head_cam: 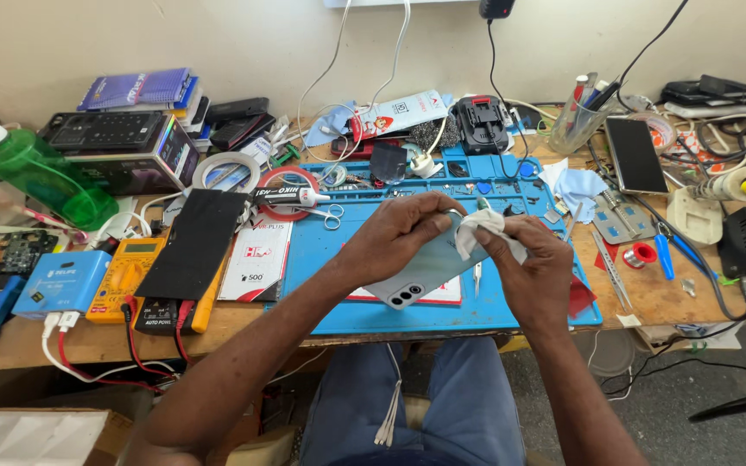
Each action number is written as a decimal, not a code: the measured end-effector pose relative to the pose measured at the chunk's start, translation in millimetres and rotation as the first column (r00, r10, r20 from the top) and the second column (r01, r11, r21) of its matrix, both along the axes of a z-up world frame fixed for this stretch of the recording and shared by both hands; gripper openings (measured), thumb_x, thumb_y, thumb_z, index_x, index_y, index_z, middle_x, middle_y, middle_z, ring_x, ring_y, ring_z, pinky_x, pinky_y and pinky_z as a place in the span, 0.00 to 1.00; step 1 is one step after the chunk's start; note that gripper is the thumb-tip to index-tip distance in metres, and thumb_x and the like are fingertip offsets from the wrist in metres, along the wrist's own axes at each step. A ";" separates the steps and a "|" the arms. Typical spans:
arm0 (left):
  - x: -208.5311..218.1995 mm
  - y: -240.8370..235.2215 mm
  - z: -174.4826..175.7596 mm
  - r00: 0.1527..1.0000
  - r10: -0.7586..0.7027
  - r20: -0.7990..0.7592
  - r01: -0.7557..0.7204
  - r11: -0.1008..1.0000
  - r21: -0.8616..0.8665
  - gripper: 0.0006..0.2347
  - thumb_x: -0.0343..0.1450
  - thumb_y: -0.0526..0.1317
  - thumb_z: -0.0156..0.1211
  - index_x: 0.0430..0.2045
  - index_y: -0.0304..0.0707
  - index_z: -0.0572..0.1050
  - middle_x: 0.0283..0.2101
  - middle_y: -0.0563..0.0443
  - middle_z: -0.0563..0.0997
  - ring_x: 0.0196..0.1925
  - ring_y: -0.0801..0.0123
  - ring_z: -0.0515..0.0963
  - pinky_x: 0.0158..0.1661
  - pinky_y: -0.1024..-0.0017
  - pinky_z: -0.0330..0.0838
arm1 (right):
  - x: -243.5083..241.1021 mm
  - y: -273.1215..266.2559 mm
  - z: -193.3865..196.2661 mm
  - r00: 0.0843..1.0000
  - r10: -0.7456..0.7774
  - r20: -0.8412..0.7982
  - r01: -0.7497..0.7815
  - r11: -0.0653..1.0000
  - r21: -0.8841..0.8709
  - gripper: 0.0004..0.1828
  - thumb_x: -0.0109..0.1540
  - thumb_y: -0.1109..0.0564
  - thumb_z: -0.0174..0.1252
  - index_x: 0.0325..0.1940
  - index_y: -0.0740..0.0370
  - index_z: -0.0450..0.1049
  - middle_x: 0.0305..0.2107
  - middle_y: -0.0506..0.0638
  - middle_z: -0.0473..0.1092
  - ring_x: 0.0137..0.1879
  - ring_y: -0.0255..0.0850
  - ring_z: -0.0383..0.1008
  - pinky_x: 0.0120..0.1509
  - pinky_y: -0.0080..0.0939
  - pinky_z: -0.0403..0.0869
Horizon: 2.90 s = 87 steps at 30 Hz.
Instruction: The person handles a disassembled smartphone, applies adhesive to the internal frame, and wipes the back cover with a cloth. They connect a charging cable to test the screen, then disconnect it and continue cleaning the back cover.
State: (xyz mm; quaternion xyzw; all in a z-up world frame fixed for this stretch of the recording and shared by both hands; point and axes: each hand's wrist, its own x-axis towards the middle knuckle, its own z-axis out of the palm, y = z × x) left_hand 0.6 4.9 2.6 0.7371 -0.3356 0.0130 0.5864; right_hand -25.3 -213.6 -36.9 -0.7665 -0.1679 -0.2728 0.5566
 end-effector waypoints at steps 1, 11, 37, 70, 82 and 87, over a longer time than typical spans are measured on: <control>1.0 1.4 -1.6 1.000 0.030 -0.009 -0.029 0.999 0.013 0.09 0.78 0.36 0.51 0.47 0.32 0.77 0.35 0.52 0.83 0.35 0.80 0.79 0.38 0.76 0.77 | 2.2 -0.1 -4.1 0.997 -0.008 -0.078 0.015 0.996 0.093 0.08 0.64 0.62 0.67 0.46 0.69 0.81 0.35 0.47 0.76 0.40 0.30 0.71 0.44 0.30 0.69; 7.6 8.3 -5.3 0.991 0.039 -0.130 -0.054 0.992 -0.110 0.10 0.79 0.38 0.52 0.46 0.30 0.79 0.37 0.52 0.84 0.37 0.81 0.81 0.37 0.78 0.77 | -1.9 13.7 -19.9 0.970 0.093 -0.226 -0.034 0.968 0.248 0.10 0.68 0.60 0.62 0.50 0.68 0.81 0.26 0.48 0.76 0.33 0.30 0.72 0.37 0.30 0.70; 2.2 5.6 -1.5 0.988 0.155 -0.010 -0.155 0.988 -0.013 0.10 0.78 0.37 0.53 0.46 0.33 0.80 0.33 0.50 0.85 0.34 0.79 0.82 0.35 0.76 0.78 | 4.8 16.9 -26.5 0.967 0.173 -0.188 -0.087 0.915 0.394 0.08 0.65 0.62 0.65 0.46 0.69 0.79 0.27 0.50 0.76 0.31 0.32 0.74 0.38 0.32 0.72; -6.7 67.8 -38.0 0.884 0.249 0.394 -0.442 0.720 0.535 0.06 0.69 0.40 0.65 0.35 0.42 0.78 0.26 0.43 0.82 0.31 0.46 0.82 0.32 0.49 0.74 | 41.1 19.0 9.1 0.966 0.247 -0.078 -0.246 0.782 -0.572 0.11 0.59 0.54 0.72 0.31 0.64 0.79 0.26 0.49 0.75 0.30 0.38 0.71 0.44 0.42 0.70; -2.8 67.6 -42.3 0.888 0.249 0.386 -0.426 0.762 0.488 0.06 0.69 0.39 0.65 0.34 0.40 0.77 0.27 0.43 0.82 0.33 0.47 0.83 0.34 0.49 0.74 | 47.1 71.4 14.3 0.956 0.288 -0.061 -0.255 0.708 -0.659 0.15 0.57 0.52 0.71 0.31 0.68 0.77 0.28 0.54 0.73 0.31 0.44 0.72 0.36 0.44 0.70; -1.8 86.8 -49.6 0.914 0.271 0.301 -0.378 0.839 0.392 0.11 0.68 0.38 0.70 0.40 0.38 0.77 0.33 0.42 0.83 0.38 0.50 0.84 0.39 0.55 0.77 | 41.3 80.1 20.4 0.955 0.282 -0.091 -0.275 0.730 -0.625 0.13 0.59 0.53 0.71 0.32 0.66 0.78 0.27 0.53 0.74 0.32 0.43 0.74 0.38 0.44 0.73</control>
